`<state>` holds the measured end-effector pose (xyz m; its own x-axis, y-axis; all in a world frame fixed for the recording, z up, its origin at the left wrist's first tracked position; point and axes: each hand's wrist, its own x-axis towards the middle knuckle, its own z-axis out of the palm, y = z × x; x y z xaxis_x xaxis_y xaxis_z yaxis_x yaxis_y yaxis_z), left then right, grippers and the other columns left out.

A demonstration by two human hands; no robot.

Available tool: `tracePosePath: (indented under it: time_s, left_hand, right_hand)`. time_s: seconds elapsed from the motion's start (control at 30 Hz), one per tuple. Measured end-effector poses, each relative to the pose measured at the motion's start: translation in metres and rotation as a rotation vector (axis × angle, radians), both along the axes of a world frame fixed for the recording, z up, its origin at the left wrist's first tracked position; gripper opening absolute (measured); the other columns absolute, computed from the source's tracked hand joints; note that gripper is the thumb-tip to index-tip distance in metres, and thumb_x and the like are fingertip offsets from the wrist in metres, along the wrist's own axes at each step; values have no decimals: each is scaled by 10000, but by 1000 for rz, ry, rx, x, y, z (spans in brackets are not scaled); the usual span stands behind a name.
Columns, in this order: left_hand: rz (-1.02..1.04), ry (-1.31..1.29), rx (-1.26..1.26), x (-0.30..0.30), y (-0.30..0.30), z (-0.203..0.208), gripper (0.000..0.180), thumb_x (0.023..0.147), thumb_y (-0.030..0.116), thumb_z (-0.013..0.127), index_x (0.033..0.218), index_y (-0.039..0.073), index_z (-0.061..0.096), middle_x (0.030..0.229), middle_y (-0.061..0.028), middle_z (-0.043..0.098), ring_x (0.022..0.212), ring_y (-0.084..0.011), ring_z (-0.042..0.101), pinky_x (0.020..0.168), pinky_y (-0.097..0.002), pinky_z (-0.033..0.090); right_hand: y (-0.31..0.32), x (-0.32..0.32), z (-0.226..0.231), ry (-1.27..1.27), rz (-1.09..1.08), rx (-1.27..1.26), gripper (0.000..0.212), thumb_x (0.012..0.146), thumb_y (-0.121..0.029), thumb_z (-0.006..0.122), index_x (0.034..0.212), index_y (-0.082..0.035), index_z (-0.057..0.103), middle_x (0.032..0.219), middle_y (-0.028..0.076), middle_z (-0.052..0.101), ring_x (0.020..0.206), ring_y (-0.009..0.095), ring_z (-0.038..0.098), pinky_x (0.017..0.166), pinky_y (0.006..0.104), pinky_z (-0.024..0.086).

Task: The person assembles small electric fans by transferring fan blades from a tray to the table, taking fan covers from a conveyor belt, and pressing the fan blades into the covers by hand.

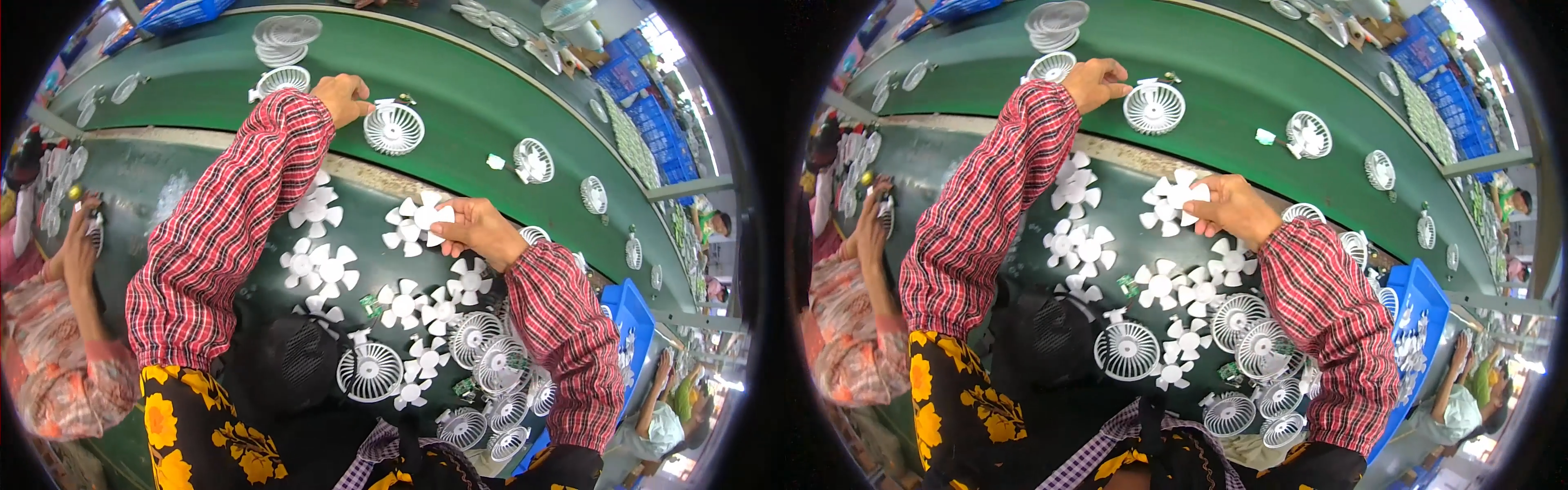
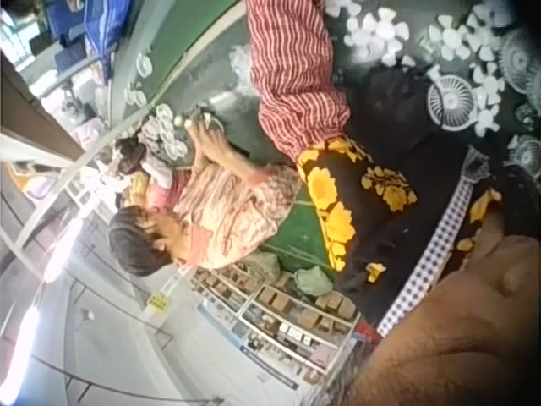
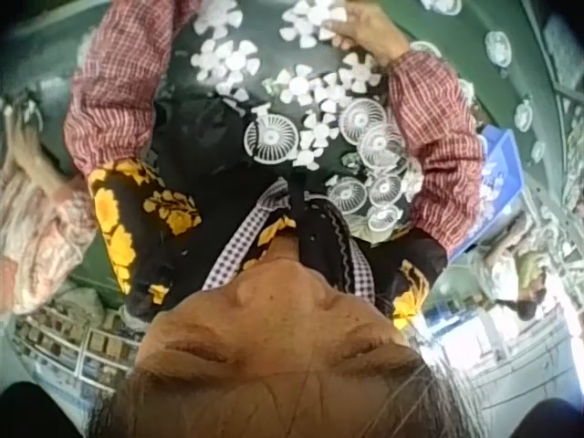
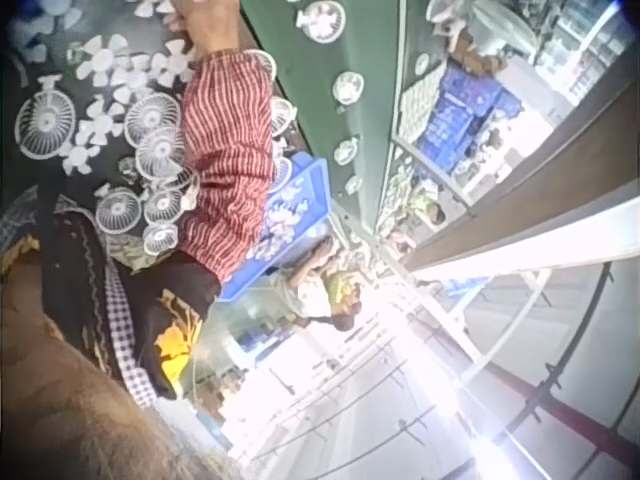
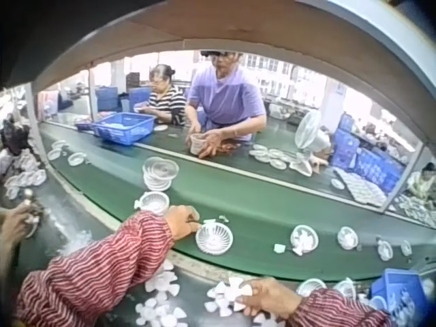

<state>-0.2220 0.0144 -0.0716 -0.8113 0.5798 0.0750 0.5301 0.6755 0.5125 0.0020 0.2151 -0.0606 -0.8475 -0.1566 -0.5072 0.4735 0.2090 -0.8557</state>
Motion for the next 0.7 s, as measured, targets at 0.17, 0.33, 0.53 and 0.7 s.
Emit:
tracePosePath:
  time_s: [0.17,0.33,0.53,0.7]
  left_hand:
    - [-63,-27,-79,-12,56,-9,575,767,425,729,1116,-15,603,1051,-191,647,1006,-303,622,890,-371,486]
    - [-100,-106,-274,-27,76,-10,781,648,491,799,1197,-15,567,1156,-209,602,1081,-334,583,952,-379,450]
    - [-248,-93,-310,-31,75,-19,785,517,363,876,1172,26,604,1082,-189,643,996,-311,625,884,-353,490]
    - [-264,-93,-164,-14,101,-38,847,506,449,865,1187,36,577,1038,-191,649,962,-327,632,863,-371,495]
  right_hand:
    - [40,6,-4,-116,-1,148,412,860,-164,680,1148,68,496,724,72,633,572,97,600,510,215,480]
    - [35,20,4,678,240,989,426,732,-45,705,1117,10,529,904,169,623,779,372,625,709,375,517]
    - [16,29,-11,704,477,859,363,785,20,509,1139,-14,581,1007,188,526,865,355,622,784,406,511]
    - [21,42,-33,705,375,865,351,778,28,517,1127,7,556,967,244,510,823,389,621,751,403,513]
